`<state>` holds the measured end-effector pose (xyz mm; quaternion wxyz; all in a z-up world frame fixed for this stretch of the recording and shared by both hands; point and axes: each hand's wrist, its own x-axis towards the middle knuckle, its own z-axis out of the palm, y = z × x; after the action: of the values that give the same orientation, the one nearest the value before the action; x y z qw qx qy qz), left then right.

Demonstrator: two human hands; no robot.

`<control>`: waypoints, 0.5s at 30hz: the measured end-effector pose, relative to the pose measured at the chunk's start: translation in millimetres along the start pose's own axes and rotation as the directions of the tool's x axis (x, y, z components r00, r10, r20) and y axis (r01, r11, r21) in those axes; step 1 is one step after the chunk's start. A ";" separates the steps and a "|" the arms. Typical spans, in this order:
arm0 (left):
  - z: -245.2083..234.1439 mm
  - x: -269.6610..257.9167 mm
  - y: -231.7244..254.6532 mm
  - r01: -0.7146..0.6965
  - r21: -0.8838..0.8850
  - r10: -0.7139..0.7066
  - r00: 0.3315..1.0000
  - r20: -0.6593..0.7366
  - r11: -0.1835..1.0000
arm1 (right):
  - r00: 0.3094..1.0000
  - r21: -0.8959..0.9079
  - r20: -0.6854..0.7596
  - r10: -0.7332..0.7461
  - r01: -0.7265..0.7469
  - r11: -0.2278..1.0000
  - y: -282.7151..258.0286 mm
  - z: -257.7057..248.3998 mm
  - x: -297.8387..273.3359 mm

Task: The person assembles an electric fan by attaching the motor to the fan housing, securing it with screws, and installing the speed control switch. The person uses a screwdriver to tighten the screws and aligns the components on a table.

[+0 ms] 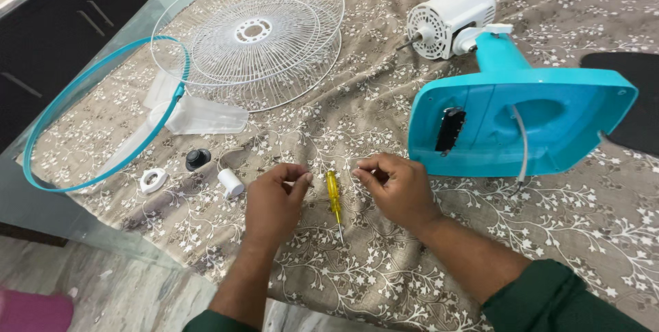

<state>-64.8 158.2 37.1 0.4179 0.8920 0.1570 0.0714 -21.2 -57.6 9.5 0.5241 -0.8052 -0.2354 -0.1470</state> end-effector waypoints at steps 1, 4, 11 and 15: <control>8.5 -0.4 3.5 0.042 -0.098 -0.041 0.999 0.015 0.994 | 0.997 -0.011 -0.034 -0.067 0.067 0.998 -4.0 -3.6 -0.2; 37.4 1.3 13.0 -0.011 -0.529 0.053 0.997 0.064 0.848 | 0.977 -0.069 -0.136 -0.162 0.154 0.986 -14.1 -22.3 -4.2; 116.6 18.1 55.4 0.069 -0.927 -0.102 0.994 0.034 0.368 | 0.892 -0.238 -0.403 -0.203 0.112 0.965 -14.8 -83.5 -11.1; 157.4 12.7 71.1 -0.142 -0.834 -0.037 0.981 -0.191 0.533 | 0.876 -0.167 -0.474 -0.092 0.013 0.986 -0.6 -98.2 -5.1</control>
<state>3.5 6.0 -9.1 0.7771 0.5733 0.1141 0.2334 -24.8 -148.2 47.6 0.4962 -0.7759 -0.1077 -0.3744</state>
